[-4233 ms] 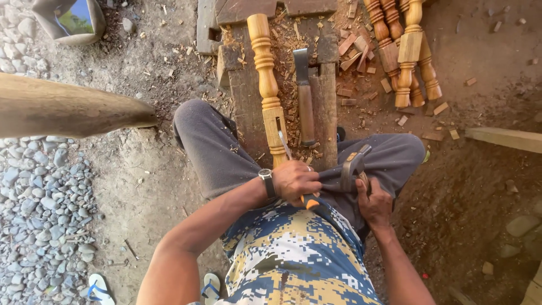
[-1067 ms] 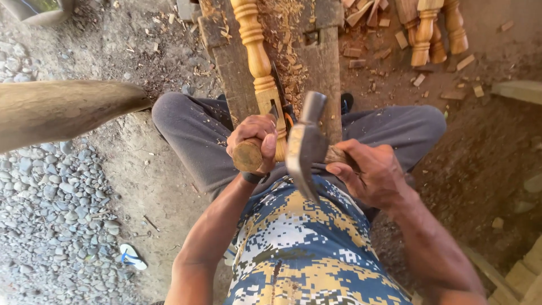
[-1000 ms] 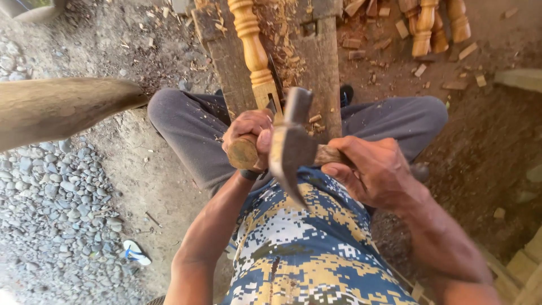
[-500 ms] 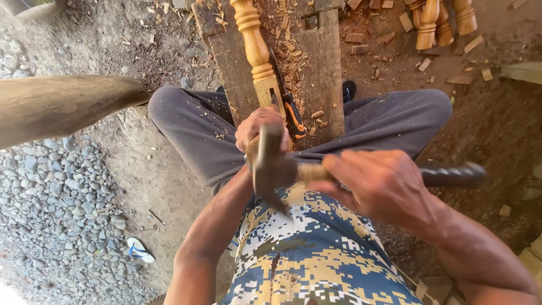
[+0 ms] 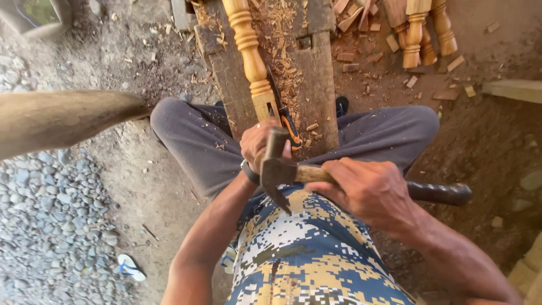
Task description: Carving decorative details into a wooden furniture leg using a hammer, chisel, and knife.
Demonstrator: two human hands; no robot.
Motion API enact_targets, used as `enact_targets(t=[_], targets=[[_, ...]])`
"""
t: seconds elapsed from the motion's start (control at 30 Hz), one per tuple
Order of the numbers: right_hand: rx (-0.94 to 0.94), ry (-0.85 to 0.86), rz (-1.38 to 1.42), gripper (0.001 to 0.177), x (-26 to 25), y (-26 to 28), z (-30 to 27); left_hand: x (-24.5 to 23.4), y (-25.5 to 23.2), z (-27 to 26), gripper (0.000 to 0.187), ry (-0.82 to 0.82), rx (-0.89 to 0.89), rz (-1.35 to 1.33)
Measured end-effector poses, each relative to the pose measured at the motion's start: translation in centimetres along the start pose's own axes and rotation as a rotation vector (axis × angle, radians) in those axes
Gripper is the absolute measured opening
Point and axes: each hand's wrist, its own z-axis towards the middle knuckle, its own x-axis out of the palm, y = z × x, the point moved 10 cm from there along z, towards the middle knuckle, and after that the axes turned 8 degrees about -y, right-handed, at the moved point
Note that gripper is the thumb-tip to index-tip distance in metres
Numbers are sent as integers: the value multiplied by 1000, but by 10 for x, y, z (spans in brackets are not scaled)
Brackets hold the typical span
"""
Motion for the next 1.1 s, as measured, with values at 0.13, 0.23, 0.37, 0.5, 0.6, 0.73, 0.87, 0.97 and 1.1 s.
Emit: enact_targets(t=[0.13, 0.23, 0.37, 0.5, 0.6, 0.73, 0.87, 0.97, 1.1], targets=[[92, -126, 139, 32, -6, -27, -23, 12, 2, 5, 14, 133, 15, -299], [249, -219, 154, 30, -7, -64, -60, 16, 18, 13, 19, 224, -85, -360], [395, -336, 191, 39, -22, -75, -87, -14, 5, 55, 10, 56, -224, -323], [531, -364, 221, 39, -22, -72, -101, -36, -35, 92, 8, 65, -241, -280], [683, -343, 271, 33, -14, -77, -113, -40, -33, 87, 8, 47, -268, -239], [667, -323, 246, 35, -12, -79, -115, -37, -18, 69, 8, 15, -317, -262], [669, -311, 234, 37, -13, -79, -112, -37, -7, 57, 8, -44, -326, -228], [691, -293, 216, 34, -15, -78, -112, -37, -9, 57, 8, -35, -350, -239], [682, -285, 239, 37, -12, -79, -110, -38, -9, 56, 8, -25, -349, -231]])
